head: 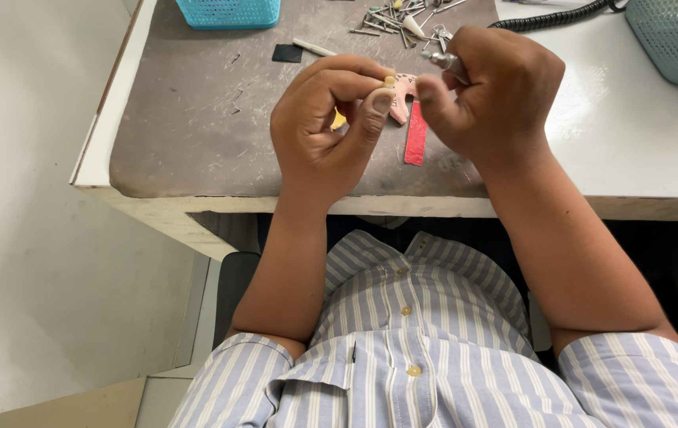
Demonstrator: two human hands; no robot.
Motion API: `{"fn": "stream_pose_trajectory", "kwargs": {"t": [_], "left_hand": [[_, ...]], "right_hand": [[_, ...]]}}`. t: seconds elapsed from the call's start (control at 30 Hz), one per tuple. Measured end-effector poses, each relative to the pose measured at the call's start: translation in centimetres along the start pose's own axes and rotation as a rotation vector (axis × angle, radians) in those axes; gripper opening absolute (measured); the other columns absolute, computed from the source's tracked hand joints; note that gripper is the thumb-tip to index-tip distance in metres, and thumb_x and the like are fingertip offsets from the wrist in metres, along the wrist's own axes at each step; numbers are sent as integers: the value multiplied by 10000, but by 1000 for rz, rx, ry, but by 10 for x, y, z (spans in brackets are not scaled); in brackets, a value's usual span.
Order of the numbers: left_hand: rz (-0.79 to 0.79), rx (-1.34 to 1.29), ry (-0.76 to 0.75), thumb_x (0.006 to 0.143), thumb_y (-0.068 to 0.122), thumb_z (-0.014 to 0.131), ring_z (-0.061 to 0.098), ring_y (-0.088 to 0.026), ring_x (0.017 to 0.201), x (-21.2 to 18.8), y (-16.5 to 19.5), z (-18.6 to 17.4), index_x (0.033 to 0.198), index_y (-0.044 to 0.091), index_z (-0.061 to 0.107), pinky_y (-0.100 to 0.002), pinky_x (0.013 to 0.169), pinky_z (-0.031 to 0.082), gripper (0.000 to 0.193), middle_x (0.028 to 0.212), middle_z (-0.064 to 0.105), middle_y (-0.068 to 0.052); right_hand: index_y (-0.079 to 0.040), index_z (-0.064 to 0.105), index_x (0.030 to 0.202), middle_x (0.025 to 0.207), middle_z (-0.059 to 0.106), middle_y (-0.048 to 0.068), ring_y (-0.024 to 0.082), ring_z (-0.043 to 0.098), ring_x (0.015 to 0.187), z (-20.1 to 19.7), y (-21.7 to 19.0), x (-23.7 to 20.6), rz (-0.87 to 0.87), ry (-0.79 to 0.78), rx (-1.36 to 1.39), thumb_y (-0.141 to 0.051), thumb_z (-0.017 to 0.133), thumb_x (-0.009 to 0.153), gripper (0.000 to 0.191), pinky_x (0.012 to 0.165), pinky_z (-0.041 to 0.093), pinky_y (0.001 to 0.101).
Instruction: The person holds a two-piece denture model, separates the upper and lower halves, and uses a rotary tool to grind a small yellow component. They then reassemble the denture and use a red abrasive strip to smooth the edges.
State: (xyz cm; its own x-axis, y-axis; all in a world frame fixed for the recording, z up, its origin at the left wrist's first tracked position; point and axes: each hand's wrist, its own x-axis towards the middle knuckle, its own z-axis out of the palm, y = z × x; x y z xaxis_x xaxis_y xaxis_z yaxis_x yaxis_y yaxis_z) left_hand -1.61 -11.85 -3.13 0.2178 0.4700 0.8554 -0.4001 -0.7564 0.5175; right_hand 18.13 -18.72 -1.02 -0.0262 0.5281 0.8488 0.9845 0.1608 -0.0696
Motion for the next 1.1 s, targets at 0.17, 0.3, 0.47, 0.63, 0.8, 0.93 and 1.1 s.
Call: {"fn": "stream_pose_trajectory", "kwargs": {"t": [0.17,0.3,0.47,0.63,0.8,0.93,1.1], "left_hand": [[-41,-200,18,1082,199,740,601,-31,840,-1,-3,-3,1053,31,706,-174,733,487,173,1143,723,-40],[2,-168,2,1085,185,748,596,-31,843,-2,-6,-4,1092,35,721,-177,734,471,153,1156,712,-41],[-1,-240,13,1071,179,754,598,-27,843,-3,-9,-5,1115,48,708,-179,722,483,146,1122,682,-20],[-37,-286,48,1067,169,761,589,-25,846,-6,-8,-5,1088,43,704,-176,724,488,140,1079,668,-20],[-69,-235,94,1066,169,767,549,-32,825,-5,-6,-4,1042,29,713,-191,708,447,151,1049,672,-19],[-71,-102,96,1065,202,763,490,-28,745,-1,-3,-4,1030,74,722,-197,662,388,139,993,683,10],[-114,58,84,1038,233,760,530,-38,712,4,2,-2,1052,113,745,-195,615,404,122,943,704,22]], "right_hand": [[-46,591,858,752,612,102,291,599,681,0,11,0,89,-35,81,-66,506,995,162,673,500,432],[-5,598,1032,963,649,146,351,639,901,9,20,-3,115,-165,-114,-62,599,1039,57,771,496,464],[-21,662,1137,1128,623,193,406,604,1078,18,34,-5,282,-408,-193,-136,711,1021,171,901,504,504],[-19,698,1163,1234,584,235,437,567,1133,23,43,-7,390,-518,-217,-146,711,974,228,934,494,511],[-42,711,1183,1242,587,229,452,546,1146,27,40,-5,445,-562,-255,-151,688,960,249,967,476,540],[-56,720,1181,1208,585,240,466,522,1141,22,33,-1,441,-484,-228,-89,662,906,283,942,457,555],[-23,690,1224,1147,652,150,308,648,1101,8,22,3,225,-178,171,-12,700,1013,212,975,543,418]]}}
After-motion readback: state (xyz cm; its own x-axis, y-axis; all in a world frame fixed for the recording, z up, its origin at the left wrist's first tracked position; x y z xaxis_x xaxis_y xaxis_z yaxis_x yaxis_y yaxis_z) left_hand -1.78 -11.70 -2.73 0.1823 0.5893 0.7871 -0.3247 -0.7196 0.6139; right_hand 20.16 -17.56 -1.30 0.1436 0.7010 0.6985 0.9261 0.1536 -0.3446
